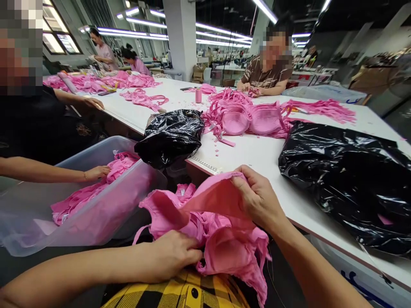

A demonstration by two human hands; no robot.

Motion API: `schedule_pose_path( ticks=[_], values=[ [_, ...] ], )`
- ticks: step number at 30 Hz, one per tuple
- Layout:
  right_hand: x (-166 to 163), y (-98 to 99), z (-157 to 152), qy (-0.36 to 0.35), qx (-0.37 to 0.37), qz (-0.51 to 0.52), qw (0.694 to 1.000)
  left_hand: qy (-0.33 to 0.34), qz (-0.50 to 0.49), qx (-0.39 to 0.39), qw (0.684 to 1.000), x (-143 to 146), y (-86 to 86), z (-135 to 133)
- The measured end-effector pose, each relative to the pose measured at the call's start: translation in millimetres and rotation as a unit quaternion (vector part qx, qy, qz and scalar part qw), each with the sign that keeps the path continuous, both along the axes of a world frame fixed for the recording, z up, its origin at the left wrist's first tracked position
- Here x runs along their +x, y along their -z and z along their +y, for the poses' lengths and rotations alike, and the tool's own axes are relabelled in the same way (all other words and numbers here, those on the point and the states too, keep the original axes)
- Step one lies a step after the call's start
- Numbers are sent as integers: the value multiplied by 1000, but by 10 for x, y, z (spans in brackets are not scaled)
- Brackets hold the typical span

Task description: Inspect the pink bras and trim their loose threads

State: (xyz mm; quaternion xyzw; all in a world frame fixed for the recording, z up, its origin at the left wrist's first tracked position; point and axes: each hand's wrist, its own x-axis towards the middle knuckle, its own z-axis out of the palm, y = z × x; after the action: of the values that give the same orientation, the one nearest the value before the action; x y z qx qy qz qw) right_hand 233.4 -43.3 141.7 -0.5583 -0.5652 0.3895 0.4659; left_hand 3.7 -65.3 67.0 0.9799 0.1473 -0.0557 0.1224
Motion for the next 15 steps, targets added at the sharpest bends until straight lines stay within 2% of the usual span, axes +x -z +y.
schedule_pose_path(
  ticks=[4,6,10,15],
  values=[
    [-100,-333,83,3,66,80,995,-34,-11,-36,999,0,9,-57],
    [-95,-470,88,26,112,95,989,-50,18,-55,997,-24,33,-62],
    [-45,-685,63,116,179,63,975,-104,62,-51,991,-27,157,35],
    [13,-853,73,149,202,47,967,-124,14,-74,989,-33,290,198]
  ],
)
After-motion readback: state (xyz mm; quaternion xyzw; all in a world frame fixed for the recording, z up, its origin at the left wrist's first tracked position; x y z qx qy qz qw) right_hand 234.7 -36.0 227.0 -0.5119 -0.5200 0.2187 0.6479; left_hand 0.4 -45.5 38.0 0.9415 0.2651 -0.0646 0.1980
